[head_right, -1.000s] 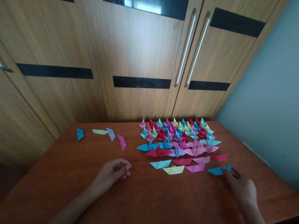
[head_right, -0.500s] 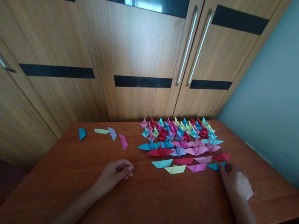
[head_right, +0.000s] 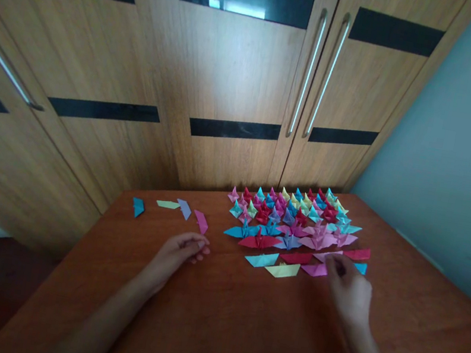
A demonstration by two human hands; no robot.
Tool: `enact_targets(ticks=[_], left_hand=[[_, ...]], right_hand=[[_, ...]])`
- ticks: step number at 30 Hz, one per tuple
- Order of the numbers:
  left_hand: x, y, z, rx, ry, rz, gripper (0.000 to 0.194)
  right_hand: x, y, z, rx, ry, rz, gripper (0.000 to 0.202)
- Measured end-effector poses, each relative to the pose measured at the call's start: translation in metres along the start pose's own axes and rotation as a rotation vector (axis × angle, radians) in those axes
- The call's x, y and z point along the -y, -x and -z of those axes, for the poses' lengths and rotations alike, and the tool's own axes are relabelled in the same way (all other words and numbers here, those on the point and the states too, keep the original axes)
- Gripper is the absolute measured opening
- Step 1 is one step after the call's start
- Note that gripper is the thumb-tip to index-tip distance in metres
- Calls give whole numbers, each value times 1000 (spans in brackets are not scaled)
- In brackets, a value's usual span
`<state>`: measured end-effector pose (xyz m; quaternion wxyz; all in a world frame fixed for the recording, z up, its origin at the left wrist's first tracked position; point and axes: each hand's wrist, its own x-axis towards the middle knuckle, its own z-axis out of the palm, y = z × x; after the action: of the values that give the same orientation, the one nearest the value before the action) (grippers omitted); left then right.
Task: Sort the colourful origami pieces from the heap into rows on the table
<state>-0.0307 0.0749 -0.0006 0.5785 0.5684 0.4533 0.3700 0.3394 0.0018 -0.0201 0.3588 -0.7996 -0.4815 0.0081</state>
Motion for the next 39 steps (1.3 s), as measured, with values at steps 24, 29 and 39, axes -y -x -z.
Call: enact_targets(ticks=[24, 29, 39], left_hand=[[19, -22, 128, -521, -1390, -44, 40], [18, 2, 110, -373, -1332, -128, 24], [16, 39, 50, -7, -872, -409, 35]], right_hand=[[177, 93, -117, 598, -293, 609, 16], [177, 94, -116, 596, -293, 611, 16], [178, 94, -113, 589, -339, 606, 16]])
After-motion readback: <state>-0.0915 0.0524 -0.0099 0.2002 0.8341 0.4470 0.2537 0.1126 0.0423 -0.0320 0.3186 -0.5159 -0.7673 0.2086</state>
